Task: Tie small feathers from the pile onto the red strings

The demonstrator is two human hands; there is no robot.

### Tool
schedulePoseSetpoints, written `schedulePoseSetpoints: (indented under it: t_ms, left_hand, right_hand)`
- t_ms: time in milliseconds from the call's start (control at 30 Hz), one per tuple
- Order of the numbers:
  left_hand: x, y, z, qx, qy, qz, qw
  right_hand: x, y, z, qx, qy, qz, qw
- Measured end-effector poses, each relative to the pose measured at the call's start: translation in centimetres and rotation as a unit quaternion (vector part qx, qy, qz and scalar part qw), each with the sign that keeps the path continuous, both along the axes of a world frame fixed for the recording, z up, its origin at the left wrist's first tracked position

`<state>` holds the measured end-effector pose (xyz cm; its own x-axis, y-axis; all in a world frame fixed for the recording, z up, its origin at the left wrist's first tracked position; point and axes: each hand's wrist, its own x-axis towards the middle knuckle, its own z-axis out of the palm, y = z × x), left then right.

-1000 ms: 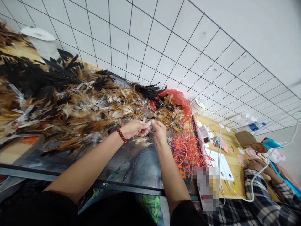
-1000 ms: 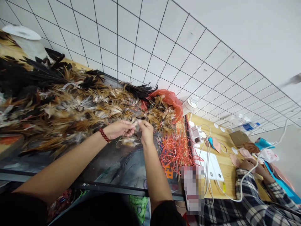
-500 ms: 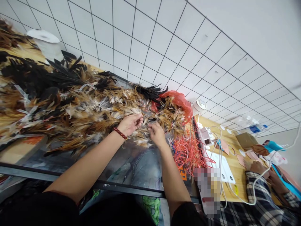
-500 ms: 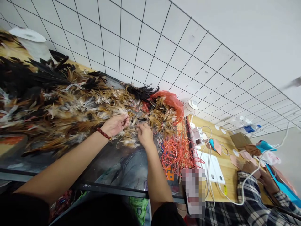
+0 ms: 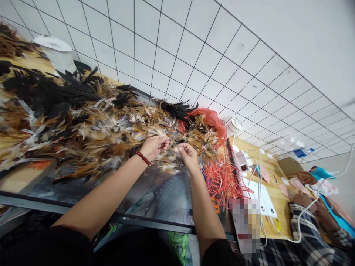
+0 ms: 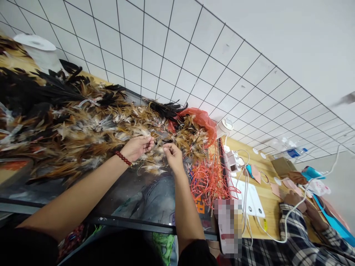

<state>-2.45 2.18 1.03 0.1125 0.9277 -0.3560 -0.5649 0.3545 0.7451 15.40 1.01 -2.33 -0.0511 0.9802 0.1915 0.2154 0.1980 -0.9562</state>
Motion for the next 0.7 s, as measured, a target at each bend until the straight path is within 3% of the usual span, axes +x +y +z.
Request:
schedulePoseSetpoints:
  t_ms: [67, 200, 367, 567, 633, 700]
  left_hand:
    - [0.0, 0.0, 0.0, 0.000, -0.004, 0.001, 1.000]
    - [-0.1, 0.0, 0.1, -0.001, -0.010, -0.004, 1.000]
    - [0.0, -0.1, 0.3, 0.004, -0.007, -0.011, 1.000]
    - [0.1, -0.1, -0.2, 0.018, -0.004, -0.028, 0.999]
    - [0.1, 0.0, -0.5, 0.022, -0.001, -0.030, 0.999]
    - [0.1, 0.0, -0.7, 0.024, 0.005, -0.029, 0.999]
  right_hand:
    - [0.2, 0.3, -0.4, 0.023, -0.006, -0.050, 0.998]
    - [0.7, 0.5, -0.6, 0.092, -0.158, -0.115, 0.976]
    - [0.8, -0.1, -0.2, 0.093, -0.311, -0.096, 0.941]
    - [0.4, -0.6, -0.3, 0.066, -0.478, -0.056, 0.874]
    - [0.4, -0.5, -0.4, 0.068, -0.466, -0.068, 0.879]
    - [0.5, -0.3, -0.4, 0.074, -0.398, -0.092, 0.910]
